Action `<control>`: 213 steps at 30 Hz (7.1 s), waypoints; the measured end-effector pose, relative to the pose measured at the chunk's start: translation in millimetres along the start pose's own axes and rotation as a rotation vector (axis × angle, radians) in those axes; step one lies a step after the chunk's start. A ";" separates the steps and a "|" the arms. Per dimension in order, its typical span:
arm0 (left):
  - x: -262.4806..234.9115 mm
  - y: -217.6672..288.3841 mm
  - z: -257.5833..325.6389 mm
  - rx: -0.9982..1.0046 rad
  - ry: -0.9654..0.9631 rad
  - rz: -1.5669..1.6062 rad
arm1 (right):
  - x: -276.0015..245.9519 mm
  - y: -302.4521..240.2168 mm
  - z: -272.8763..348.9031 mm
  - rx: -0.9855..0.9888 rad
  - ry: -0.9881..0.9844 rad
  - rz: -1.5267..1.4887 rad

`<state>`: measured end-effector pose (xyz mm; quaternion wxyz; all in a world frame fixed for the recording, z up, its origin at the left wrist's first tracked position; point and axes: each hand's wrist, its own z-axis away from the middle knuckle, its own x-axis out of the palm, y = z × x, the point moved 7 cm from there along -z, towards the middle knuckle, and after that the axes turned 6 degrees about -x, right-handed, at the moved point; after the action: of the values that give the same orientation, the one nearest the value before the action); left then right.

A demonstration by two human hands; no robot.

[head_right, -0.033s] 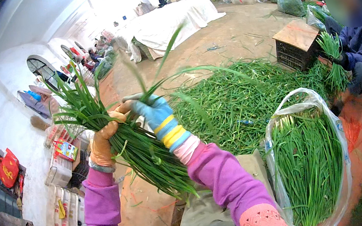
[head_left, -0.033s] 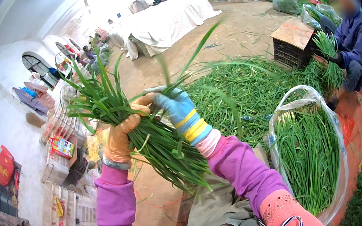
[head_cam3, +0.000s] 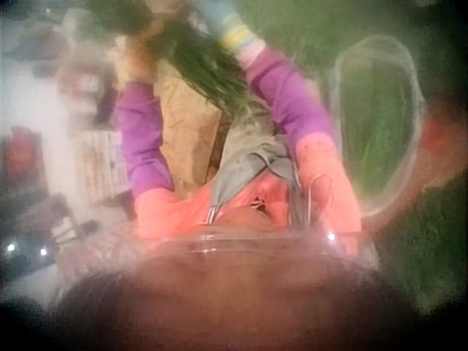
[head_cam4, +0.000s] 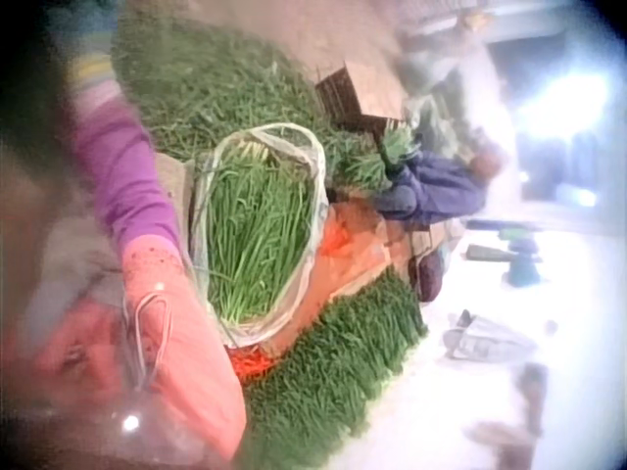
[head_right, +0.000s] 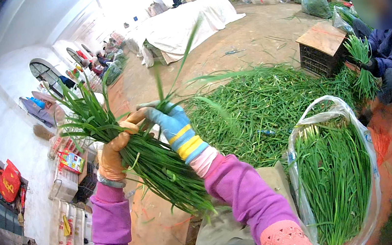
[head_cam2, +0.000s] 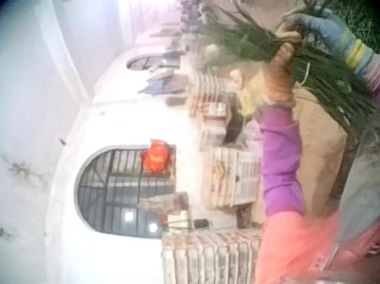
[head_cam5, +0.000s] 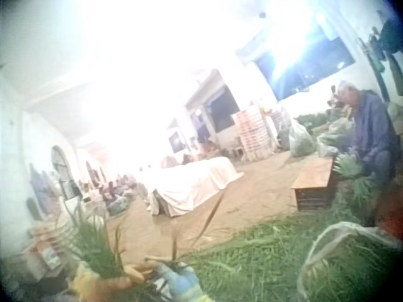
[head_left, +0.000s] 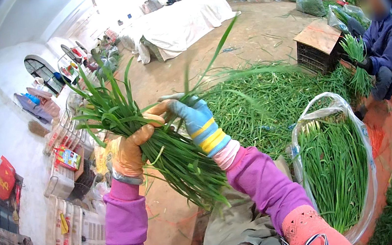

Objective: The person bundles chives by gathering handfuls of stalks, securing them with a red string, and placing the tied bundles into a plastic-lined bag.

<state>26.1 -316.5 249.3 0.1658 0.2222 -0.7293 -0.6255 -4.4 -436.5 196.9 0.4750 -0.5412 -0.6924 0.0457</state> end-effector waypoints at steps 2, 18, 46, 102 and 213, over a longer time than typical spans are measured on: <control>-3.8 0.5 5.5 0.044 0.017 -0.058 | 3.0 -2.7 9.8 -0.043 0.016 -0.006; -102.4 -33.0 49.2 0.044 0.230 0.004 | -84.7 6.7 10.4 0.232 -0.282 1.185; -88.5 77.8 55.6 0.297 -0.328 0.349 | -102.1 59.8 59.1 0.195 -0.537 1.653; -63.2 -321.5 233.1 -0.346 1.154 0.647 | -180.7 46.4 229.0 0.386 -0.056 1.102; -55.7 -329.8 259.1 -0.276 0.854 0.749 | -76.1 116.5 176.1 0.524 -0.817 1.604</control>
<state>-23.0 -108.7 -116.0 0.6822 0.1580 -0.5385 -0.4686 -49.5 -369.6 -12.6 0.1283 -0.6748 -0.1931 0.7007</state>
